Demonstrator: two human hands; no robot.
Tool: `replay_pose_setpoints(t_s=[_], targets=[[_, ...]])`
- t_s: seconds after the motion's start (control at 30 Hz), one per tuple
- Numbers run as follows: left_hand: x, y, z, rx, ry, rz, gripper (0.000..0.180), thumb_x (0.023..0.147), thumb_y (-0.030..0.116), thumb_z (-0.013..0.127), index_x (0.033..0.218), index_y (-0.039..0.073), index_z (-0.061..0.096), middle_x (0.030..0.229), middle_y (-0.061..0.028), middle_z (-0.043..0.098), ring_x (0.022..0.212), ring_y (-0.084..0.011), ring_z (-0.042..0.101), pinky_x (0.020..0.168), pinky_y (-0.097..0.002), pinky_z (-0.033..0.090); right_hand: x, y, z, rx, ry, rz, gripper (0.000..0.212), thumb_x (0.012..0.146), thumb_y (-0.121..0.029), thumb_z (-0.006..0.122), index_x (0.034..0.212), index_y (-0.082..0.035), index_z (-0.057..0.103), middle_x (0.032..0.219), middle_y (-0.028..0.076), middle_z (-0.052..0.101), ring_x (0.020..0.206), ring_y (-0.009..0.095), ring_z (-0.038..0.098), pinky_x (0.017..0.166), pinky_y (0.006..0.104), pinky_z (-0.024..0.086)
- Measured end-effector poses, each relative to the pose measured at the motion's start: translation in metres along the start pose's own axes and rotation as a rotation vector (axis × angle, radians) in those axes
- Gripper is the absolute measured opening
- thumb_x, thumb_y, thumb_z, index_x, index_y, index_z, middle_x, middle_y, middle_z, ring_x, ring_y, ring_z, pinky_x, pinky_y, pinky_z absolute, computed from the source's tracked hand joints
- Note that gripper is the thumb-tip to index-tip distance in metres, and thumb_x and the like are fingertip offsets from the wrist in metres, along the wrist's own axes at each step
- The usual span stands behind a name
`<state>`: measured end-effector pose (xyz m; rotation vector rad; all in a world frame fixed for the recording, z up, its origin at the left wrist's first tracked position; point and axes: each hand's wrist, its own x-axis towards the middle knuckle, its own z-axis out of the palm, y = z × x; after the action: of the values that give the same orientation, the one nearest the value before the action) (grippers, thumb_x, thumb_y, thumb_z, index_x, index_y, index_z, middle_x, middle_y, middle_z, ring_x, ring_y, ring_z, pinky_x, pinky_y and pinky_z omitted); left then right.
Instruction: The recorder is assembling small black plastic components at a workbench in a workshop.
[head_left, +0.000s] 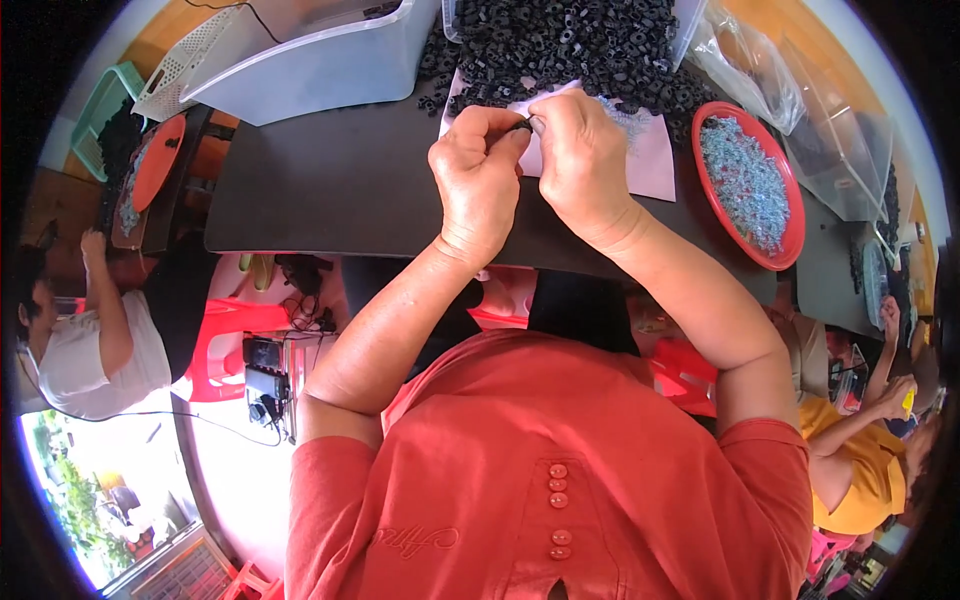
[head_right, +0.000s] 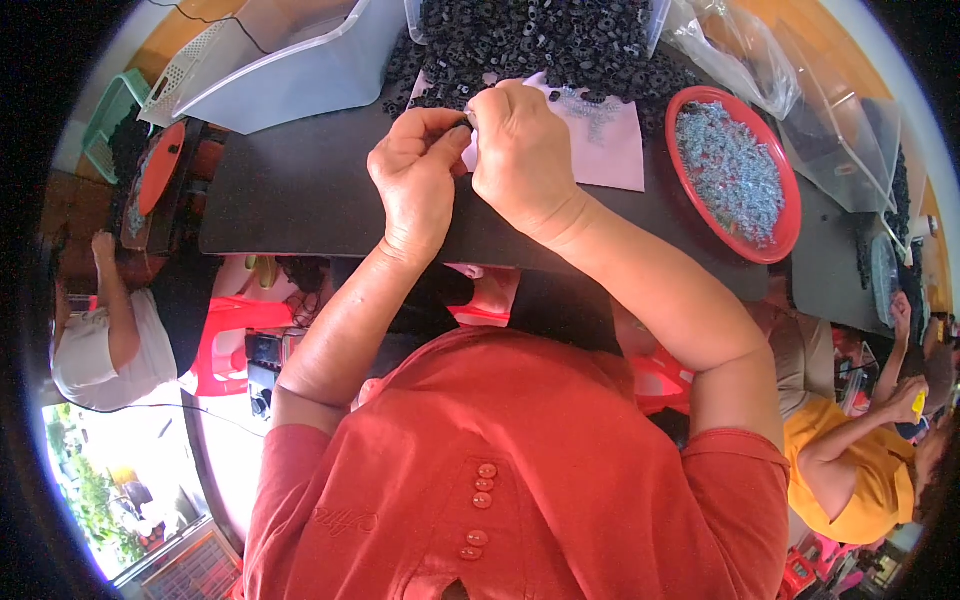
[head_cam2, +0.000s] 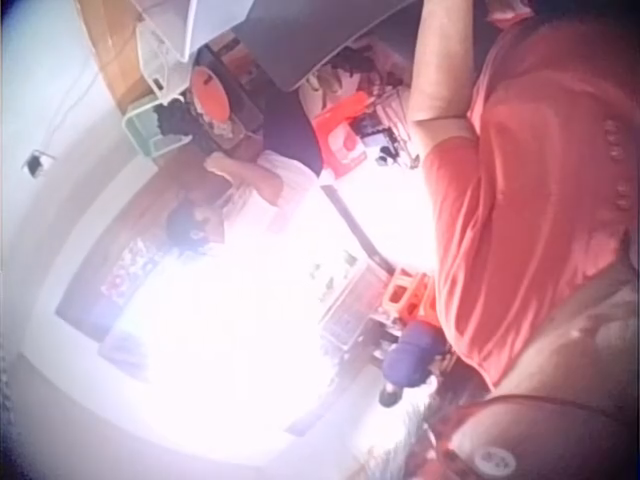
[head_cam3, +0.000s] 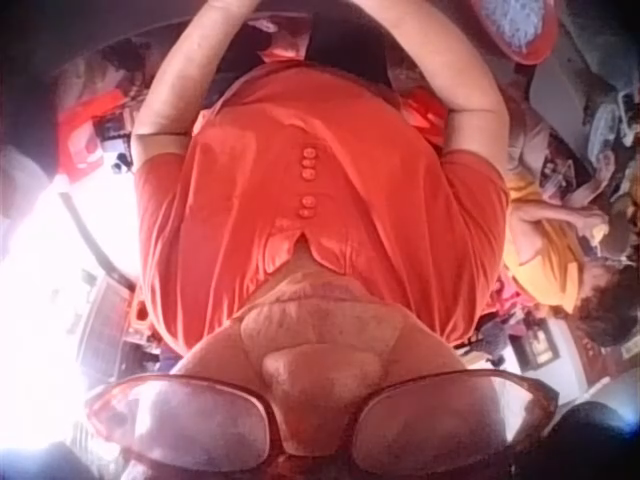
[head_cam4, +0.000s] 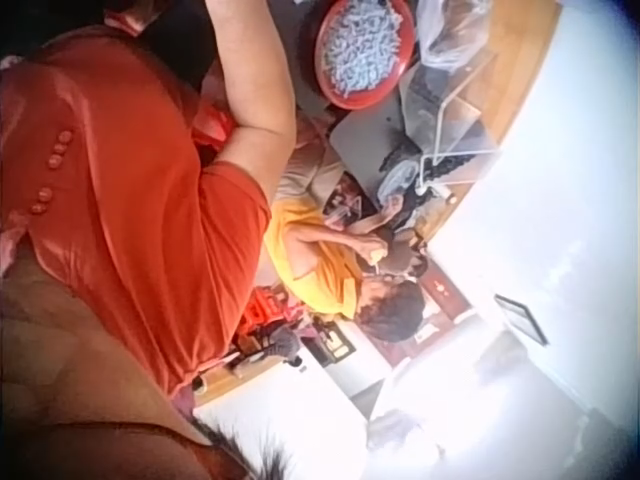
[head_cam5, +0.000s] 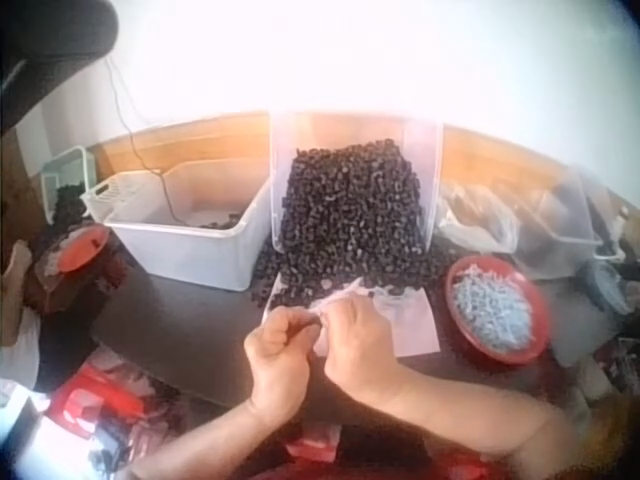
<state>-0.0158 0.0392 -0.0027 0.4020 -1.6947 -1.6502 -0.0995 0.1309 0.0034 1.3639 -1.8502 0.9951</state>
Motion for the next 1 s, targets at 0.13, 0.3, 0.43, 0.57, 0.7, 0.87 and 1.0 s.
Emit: replay_pose_setpoints(t_s=[0.13, 0.3, 0.43, 0.57, 0.7, 0.87, 1.0], targets=[[0.001, -0.006, -0.001, 0.046, 0.002, 0.076, 0.006, 0.081, -0.003, 0.064, 0.088, -0.001, 0.064, 0.074, -0.0040, 0.063, 0.058, -0.0076, 0.054, 0.053, -0.0236, 0.046, 0.001, -0.001, -0.001, 0.018, -0.002, -0.005, 0.021, 0.070, 0.003, 0.059, 0.090, -0.002, 0.054, 0.082, 0.014, 0.057, 0.077, 0.034, 0.057, 0.065, 0.0421, 0.048], [0.002, 0.000, 0.001, 0.007, 0.004, 0.028, 0.006, 0.081, -0.003, 0.065, 0.087, -0.002, 0.064, 0.073, -0.0041, 0.063, 0.057, -0.0081, 0.055, 0.053, -0.0238, 0.046, -0.002, 0.008, 0.001, 0.183, 0.006, 0.120, 0.014, 0.078, 0.003, 0.058, 0.091, -0.002, 0.057, 0.082, 0.014, 0.062, 0.074, 0.033, 0.062, 0.064, 0.0402, 0.050], [0.004, 0.005, 0.001, -0.089, -0.022, -0.110, 0.009, 0.081, -0.002, 0.066, 0.090, -0.004, 0.065, 0.074, -0.0051, 0.065, 0.057, -0.0084, 0.056, 0.052, -0.0230, 0.045, 0.003, 0.010, -0.003, 0.511, -0.066, 0.423, 0.005, 0.085, -0.002, 0.060, 0.089, 0.000, 0.061, 0.081, 0.016, 0.066, 0.072, 0.032, 0.066, 0.064, 0.0354, 0.051], [0.007, 0.008, -0.002, -0.142, -0.071, -0.174, 0.012, 0.082, -0.001, 0.066, 0.094, -0.004, 0.066, 0.075, -0.0062, 0.066, 0.056, -0.0079, 0.056, 0.048, -0.0214, 0.043, 0.003, 0.014, -0.004, 0.462, -0.106, 0.433, 0.005, 0.084, -0.001, 0.059, 0.088, -0.001, 0.061, 0.082, 0.016, 0.066, 0.073, 0.033, 0.065, 0.064, 0.0371, 0.051], [0.008, 0.009, -0.001, -0.129, -0.082, -0.247, 0.012, 0.083, 0.001, 0.066, 0.094, -0.004, 0.066, 0.073, -0.0059, 0.065, 0.055, -0.0074, 0.056, 0.044, -0.0203, 0.040, 0.003, 0.013, -0.005, 0.292, -0.045, 0.254, 0.004, 0.082, -0.001, 0.059, 0.086, -0.001, 0.059, 0.079, 0.016, 0.064, 0.073, 0.035, 0.063, 0.064, 0.0405, 0.050], [0.008, 0.001, -0.002, -0.116, -0.113, -0.249, 0.011, 0.083, 0.002, 0.066, 0.093, -0.005, 0.066, 0.070, -0.0046, 0.063, 0.054, -0.0072, 0.055, 0.044, -0.0201, 0.040, 0.002, 0.013, -0.003, 0.184, -0.031, 0.177, 0.003, 0.082, -0.003, 0.059, 0.084, -0.001, 0.057, 0.077, 0.015, 0.061, 0.072, 0.036, 0.062, 0.063, 0.0434, 0.049], [0.008, -0.002, -0.003, -0.083, -0.108, -0.218, 0.010, 0.082, 0.001, 0.065, 0.091, -0.005, 0.065, 0.069, -0.0045, 0.062, 0.054, -0.0075, 0.054, 0.047, -0.0212, 0.042, 0.004, 0.012, -0.006, 0.216, -0.094, 0.218, 0.005, 0.083, -0.006, 0.060, 0.083, -0.001, 0.058, 0.075, 0.016, 0.062, 0.072, 0.036, 0.063, 0.062, 0.0421, 0.049]])
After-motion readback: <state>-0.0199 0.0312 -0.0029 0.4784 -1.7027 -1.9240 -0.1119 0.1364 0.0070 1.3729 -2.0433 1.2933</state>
